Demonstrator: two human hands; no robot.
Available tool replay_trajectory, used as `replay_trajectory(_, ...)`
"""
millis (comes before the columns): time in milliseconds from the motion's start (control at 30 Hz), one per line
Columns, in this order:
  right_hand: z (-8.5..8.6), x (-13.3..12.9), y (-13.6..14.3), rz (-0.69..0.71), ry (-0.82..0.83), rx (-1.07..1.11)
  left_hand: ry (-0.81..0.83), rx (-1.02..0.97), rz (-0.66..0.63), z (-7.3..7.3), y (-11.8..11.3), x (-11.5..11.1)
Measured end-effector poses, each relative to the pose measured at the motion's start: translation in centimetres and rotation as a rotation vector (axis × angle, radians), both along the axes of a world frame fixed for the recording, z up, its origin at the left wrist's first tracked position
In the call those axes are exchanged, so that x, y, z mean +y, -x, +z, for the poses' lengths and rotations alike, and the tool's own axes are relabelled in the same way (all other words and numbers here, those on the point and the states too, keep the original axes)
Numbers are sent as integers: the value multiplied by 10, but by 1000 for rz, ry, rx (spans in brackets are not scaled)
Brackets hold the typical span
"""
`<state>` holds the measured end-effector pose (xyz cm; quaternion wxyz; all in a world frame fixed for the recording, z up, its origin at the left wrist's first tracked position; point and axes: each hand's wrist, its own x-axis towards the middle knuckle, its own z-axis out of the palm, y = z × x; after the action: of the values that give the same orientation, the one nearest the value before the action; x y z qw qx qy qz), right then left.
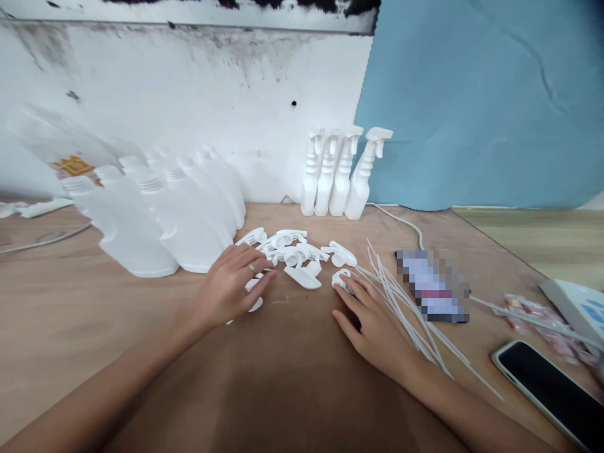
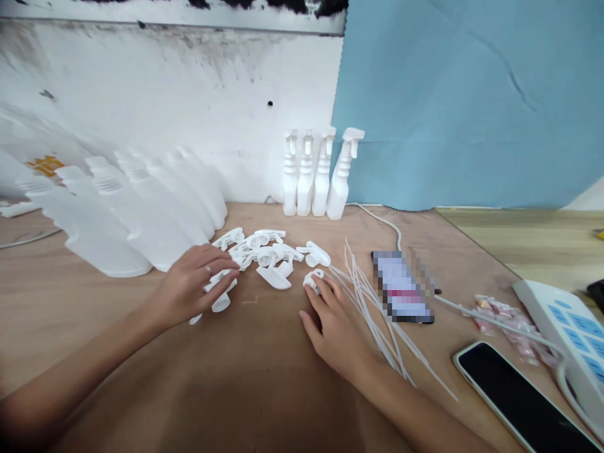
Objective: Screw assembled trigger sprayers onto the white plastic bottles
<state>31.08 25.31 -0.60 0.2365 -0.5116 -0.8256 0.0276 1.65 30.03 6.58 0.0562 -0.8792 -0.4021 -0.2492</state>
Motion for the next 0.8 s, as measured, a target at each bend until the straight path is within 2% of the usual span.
replay_trajectory(67, -1, 1, 0, -23, -23, 23, -23, 4, -56, -8, 21, -8)
replay_trajectory(167, -1, 2, -2, -10, -60, 74, -55, 55, -160, -20, 38, -14)
replay_trajectory(367, 3, 0, -7, 85, -80, 204, -74, 101, -305, -32, 44, -24)
replay_trajectory(533, 2, -2, -7, 143, -78, 362, -17, 88, -439, -38, 27, -37)
replay_trajectory(667, 1, -2, -6, 127, -53, 543, 67, 31, -395, -50, 1, -45)
replay_trajectory(800, 4, -1, -4, 93, -30, 623, 214, -208, -373, -61, -26, -41)
